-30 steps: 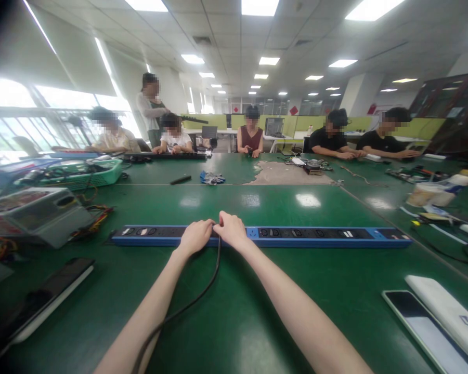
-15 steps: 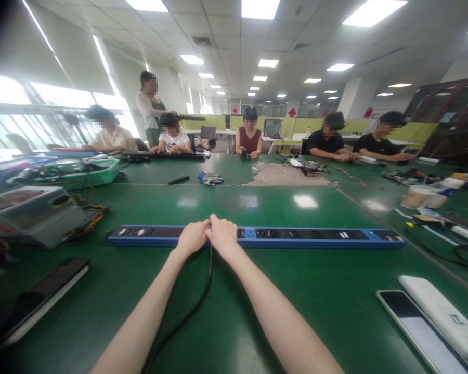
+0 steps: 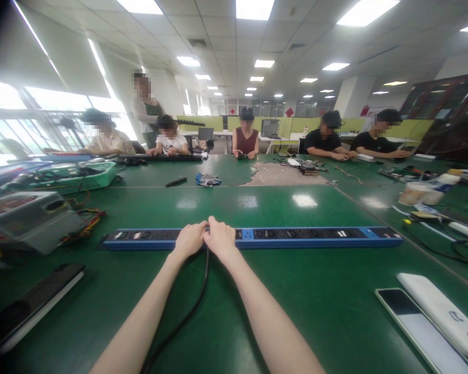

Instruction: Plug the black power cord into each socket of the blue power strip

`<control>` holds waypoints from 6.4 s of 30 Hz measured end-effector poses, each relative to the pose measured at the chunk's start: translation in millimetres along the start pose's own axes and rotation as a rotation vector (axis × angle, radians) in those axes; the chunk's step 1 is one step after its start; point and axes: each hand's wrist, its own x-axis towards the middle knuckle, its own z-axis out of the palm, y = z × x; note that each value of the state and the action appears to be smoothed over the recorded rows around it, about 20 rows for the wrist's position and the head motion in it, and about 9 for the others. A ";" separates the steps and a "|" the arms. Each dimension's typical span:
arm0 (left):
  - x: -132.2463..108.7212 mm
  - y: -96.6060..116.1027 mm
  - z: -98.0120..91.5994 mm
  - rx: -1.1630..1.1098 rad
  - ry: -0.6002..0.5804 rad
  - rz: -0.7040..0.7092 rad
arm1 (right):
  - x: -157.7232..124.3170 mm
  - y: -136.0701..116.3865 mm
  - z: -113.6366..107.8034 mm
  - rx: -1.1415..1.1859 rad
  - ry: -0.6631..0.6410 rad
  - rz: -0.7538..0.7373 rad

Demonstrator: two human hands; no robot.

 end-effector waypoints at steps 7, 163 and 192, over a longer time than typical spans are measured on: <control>0.6 0.2 -1.4 -0.001 0.005 0.000 | 6.2 3.3 4.1 0.078 0.051 0.052; -2.9 119.3 27.9 -0.195 0.388 0.204 | -76.3 337.1 -179.0 -0.123 0.005 0.365; -1.4 121.8 29.5 -0.168 0.388 0.213 | -84.5 370.4 -161.4 0.325 -0.206 0.375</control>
